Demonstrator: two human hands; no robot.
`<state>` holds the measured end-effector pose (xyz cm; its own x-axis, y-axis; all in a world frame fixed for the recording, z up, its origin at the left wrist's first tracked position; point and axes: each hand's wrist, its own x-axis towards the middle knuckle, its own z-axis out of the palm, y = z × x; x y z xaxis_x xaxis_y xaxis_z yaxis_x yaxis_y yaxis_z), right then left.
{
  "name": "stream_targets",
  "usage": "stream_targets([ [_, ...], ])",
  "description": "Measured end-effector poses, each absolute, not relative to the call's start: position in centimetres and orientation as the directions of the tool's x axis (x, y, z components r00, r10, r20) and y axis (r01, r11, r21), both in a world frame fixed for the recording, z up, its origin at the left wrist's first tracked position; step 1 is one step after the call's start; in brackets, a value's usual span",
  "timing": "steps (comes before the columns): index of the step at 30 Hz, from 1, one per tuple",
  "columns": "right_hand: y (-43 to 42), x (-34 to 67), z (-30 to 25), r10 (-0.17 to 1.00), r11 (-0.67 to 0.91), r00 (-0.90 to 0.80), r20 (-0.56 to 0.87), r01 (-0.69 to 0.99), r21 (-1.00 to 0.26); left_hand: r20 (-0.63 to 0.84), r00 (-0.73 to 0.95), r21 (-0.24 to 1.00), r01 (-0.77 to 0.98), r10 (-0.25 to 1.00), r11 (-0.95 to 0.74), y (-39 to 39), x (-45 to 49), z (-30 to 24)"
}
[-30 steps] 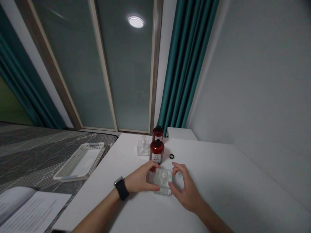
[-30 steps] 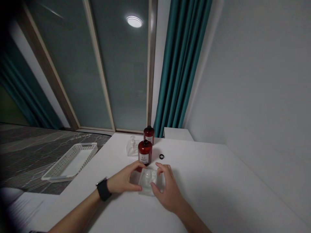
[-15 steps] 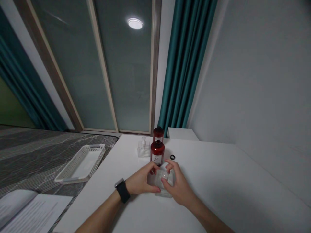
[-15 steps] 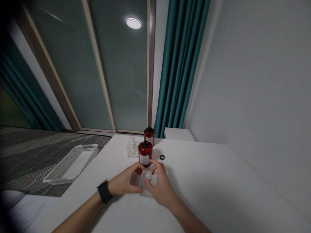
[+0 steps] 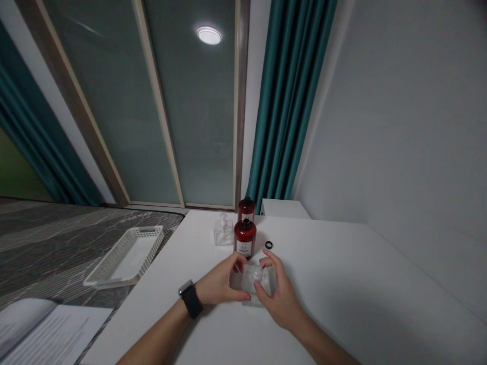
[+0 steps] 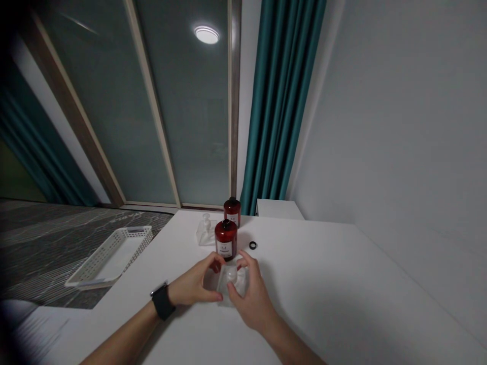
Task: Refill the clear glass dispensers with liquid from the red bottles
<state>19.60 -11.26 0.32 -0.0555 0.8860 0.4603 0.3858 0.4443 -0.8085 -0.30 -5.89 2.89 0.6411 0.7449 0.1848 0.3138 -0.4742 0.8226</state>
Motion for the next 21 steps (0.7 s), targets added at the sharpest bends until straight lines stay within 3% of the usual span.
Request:
stream_targets([
  [7,-11.21,19.40,0.23,0.892,0.423,-0.028,0.450,0.401,-0.813,0.180,0.647,0.822,0.315,0.741,-0.475,-5.90,-0.32,2.92],
  [16,-11.17,19.96,-0.27,0.828,0.532,-0.074,0.556,0.418,-0.736,0.169,0.651,0.823,0.319,0.740,-0.469,-5.83,-0.36,2.90],
  [21,-11.32,19.82,0.18,0.853,0.507,-0.109,0.510,0.404,-0.761,0.170,0.650,0.828,0.313,0.741,-0.465,-5.91,-0.34,3.02],
])
